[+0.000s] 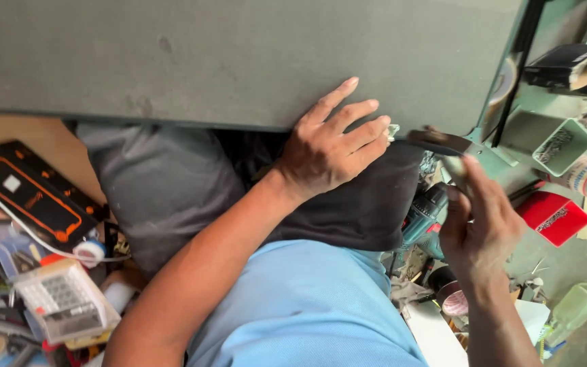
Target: Attaching metal brackets to the back of a wooden frame using screws and a drill.
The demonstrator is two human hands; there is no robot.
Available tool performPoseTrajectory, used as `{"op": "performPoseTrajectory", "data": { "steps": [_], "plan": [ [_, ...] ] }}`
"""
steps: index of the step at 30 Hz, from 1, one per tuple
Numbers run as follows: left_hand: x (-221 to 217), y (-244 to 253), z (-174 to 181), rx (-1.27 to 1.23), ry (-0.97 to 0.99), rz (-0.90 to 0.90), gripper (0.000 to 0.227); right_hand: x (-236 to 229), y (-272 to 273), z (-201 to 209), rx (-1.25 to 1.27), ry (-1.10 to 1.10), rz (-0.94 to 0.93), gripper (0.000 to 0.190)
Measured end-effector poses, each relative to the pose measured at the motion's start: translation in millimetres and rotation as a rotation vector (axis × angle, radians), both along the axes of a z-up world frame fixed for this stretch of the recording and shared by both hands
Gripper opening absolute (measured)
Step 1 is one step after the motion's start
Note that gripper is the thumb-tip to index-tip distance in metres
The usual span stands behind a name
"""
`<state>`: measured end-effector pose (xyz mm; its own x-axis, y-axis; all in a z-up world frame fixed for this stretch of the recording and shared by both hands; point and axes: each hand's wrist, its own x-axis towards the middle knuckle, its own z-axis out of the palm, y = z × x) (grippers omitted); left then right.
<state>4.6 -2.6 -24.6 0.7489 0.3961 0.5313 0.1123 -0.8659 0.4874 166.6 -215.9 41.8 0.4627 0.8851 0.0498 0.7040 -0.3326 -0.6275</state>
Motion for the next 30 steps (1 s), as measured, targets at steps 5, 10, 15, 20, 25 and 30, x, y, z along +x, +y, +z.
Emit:
{"op": "performPoseTrajectory", "data": {
  "steps": [5,10,15,20,25,30],
  "plan": [
    [-1.4,-0.2,0.2,0.024,-0.008,-0.011,0.008,-3.3,6.4,3.4,0.091,-0.257,0.016,0.03],
    [-4.4,0.4,3.1,-0.029,0.021,0.001,0.006,2.0,-2.5,3.4,0.05,-0.326,0.113,0.033],
    [0.6,2.9,0.6,0.011,-0.006,-0.012,0.004,-0.8,23.6,9.3,-0.16,-0.318,0.026,0.033],
    [-11.2,-10.8,11.3,-0.031,0.007,-0.037,0.012,3.8,-10.5,12.9,0.216,-0.353,0.052,0.01],
    [-3.5,3.4,2.6,-0.02,0.011,0.023,0.004,-2.5,16.0,-5.7,-0.06,-0.22,0.097,0.034],
    [-6.9,0.9,14.7,0.0,0.006,-0.053,0.01,-1.9,-13.3,-12.6,0.239,-0.034,-0.219,0.005]
  ]
}}
